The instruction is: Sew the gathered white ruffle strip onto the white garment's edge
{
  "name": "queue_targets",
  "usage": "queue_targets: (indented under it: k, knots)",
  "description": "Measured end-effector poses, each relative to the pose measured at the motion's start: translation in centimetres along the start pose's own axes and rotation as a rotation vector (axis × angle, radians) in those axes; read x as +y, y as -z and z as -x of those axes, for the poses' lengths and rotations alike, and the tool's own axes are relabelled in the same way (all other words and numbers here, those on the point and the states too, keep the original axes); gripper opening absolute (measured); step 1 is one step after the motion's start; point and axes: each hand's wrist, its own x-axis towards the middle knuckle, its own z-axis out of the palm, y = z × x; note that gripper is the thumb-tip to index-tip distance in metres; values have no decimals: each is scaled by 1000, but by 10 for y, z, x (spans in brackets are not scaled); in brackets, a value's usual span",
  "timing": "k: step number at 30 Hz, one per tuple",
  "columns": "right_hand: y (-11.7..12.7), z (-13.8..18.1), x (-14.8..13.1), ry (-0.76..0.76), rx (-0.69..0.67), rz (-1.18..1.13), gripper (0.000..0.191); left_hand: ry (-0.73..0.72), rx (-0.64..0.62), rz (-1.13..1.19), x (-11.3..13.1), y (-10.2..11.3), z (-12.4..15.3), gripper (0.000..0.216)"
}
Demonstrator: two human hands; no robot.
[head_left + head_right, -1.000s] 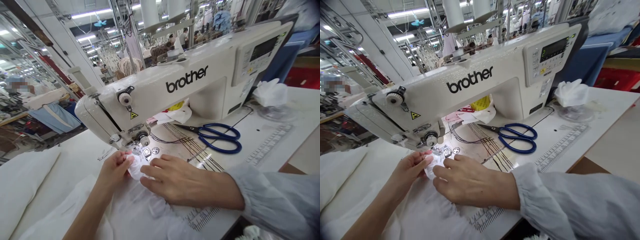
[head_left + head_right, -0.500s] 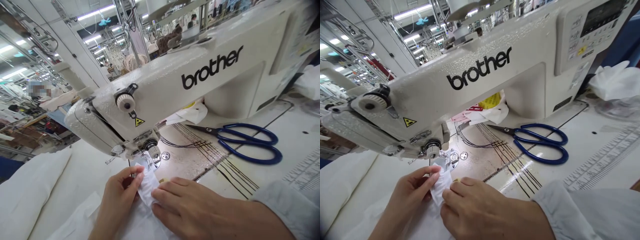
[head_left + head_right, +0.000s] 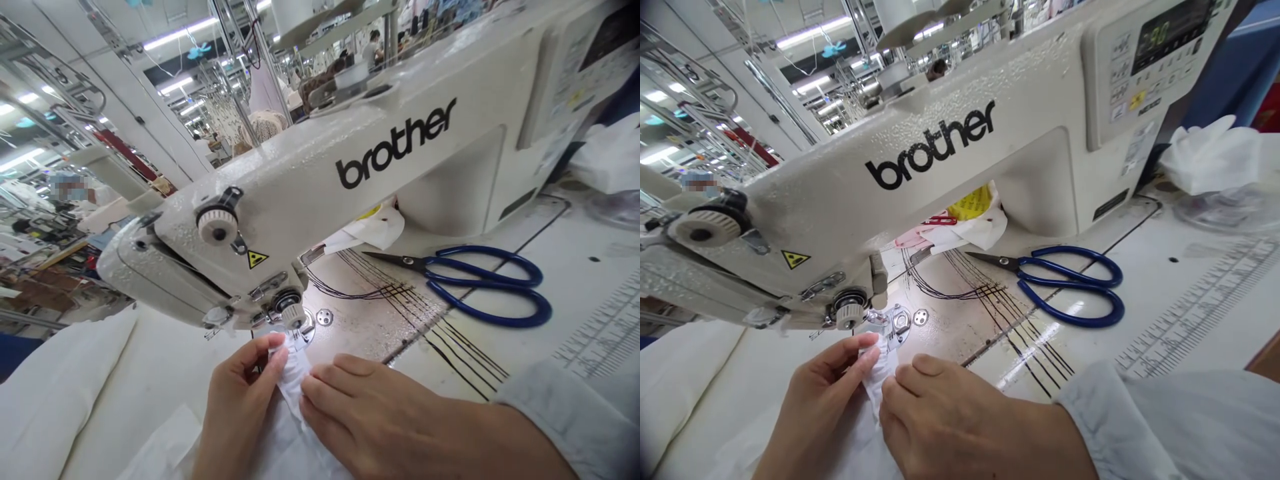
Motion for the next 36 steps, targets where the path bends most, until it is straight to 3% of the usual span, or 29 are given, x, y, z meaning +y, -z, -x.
queue_targets:
  k: [10,21,29,32,36]
  knots:
    - [7,-6,0,15,-63,-6,22,62,1,16,-4,0,0,64]
    - [2,-4,3,0,-52,3,24,26,112,-158,-6,-4,1,54]
    - [3,0,-1,-62,45,10,24,-9,158,-234,2,-9,4,49]
    - [0,3,-2,-82,54,-1,24,-87,198,-274,7,-13,10,38]
    - [-4,3,-1,-87,38,4,24,-333,236,-393,8,-15,11,25]
